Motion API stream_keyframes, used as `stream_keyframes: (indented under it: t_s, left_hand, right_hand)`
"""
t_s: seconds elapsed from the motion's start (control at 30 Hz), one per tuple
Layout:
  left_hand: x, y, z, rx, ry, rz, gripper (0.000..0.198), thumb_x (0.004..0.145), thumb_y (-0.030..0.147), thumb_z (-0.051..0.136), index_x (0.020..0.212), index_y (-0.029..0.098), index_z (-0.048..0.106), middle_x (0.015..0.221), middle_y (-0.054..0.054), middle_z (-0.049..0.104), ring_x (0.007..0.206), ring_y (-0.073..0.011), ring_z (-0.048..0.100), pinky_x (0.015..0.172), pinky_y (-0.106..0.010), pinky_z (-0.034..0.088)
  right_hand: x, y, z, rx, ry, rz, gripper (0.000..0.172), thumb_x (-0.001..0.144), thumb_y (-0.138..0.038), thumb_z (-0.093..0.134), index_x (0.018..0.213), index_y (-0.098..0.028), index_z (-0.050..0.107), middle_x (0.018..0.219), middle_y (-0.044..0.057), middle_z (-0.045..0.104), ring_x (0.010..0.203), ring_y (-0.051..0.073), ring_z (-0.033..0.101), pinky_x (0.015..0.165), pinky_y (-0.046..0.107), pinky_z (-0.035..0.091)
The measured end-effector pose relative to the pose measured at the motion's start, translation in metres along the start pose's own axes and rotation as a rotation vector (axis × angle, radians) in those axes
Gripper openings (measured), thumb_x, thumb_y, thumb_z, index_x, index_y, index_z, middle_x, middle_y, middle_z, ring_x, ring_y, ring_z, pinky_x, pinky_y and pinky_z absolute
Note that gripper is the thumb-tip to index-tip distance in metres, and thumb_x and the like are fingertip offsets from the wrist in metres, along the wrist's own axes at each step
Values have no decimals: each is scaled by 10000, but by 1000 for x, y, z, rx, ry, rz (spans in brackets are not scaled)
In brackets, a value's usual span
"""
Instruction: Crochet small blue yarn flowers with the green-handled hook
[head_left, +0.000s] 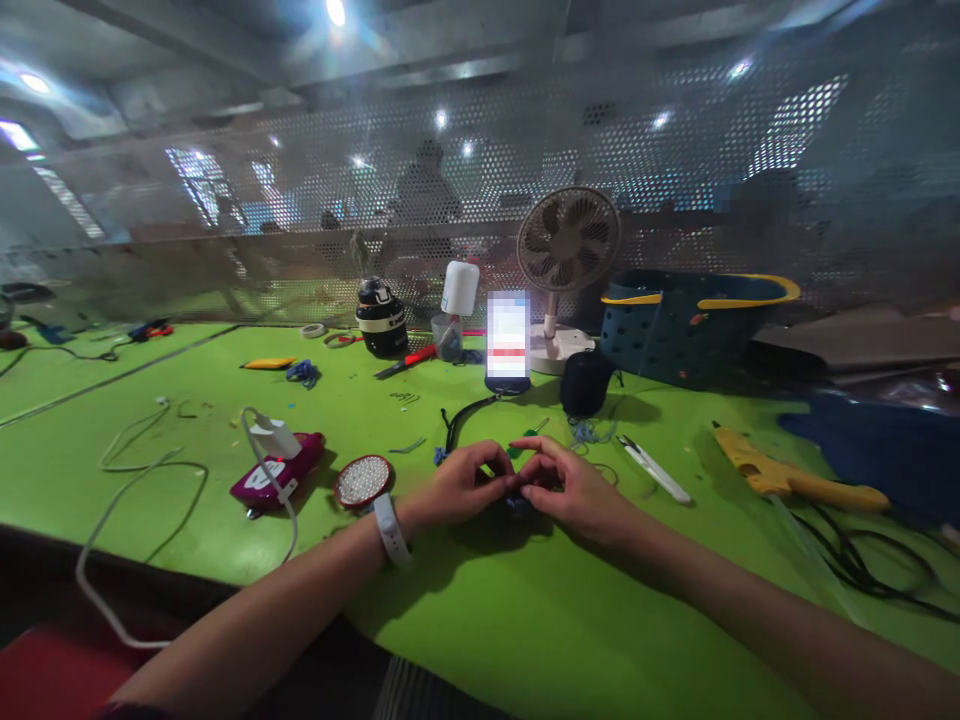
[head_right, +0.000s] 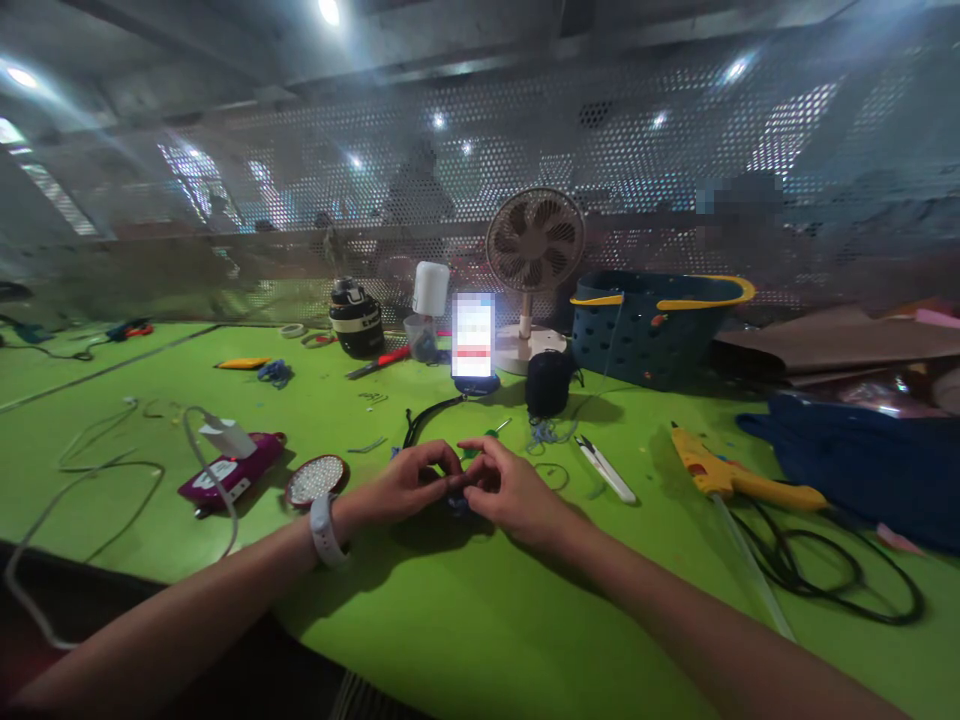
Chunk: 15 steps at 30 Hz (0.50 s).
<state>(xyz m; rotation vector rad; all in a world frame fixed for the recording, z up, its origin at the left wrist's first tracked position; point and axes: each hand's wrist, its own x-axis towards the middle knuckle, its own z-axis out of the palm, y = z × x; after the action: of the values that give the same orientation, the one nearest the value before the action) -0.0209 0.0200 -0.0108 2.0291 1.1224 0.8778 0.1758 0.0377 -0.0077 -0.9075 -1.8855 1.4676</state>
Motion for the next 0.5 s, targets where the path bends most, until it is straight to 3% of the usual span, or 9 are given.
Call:
stream_keyframes:
  t_s: [0.23, 0.5]
  left_hand:
    - [-1, 3, -7, -28, -49, -9, 172, 891, 314, 575, 895, 143, 590, 887, -55, 646, 795, -150, 593, 716, -288, 503]
    - [-1, 0, -3, -2, -32, 31, 120, 867, 266, 600, 861, 146, 591, 817, -32, 626, 749, -139, 573, 681, -277, 482]
  right_hand:
    - [-1, 8, -6, 64, 15, 34, 378, 802, -176, 632, 1167, -192, 534, 880, 1, 629, 831, 160, 625, 740, 322, 511]
    - [-2, 2, 2, 44, 11, 4, 448, 785, -139, 620, 1218, -190, 513, 884, 1, 631, 786, 146, 615, 713, 298, 494]
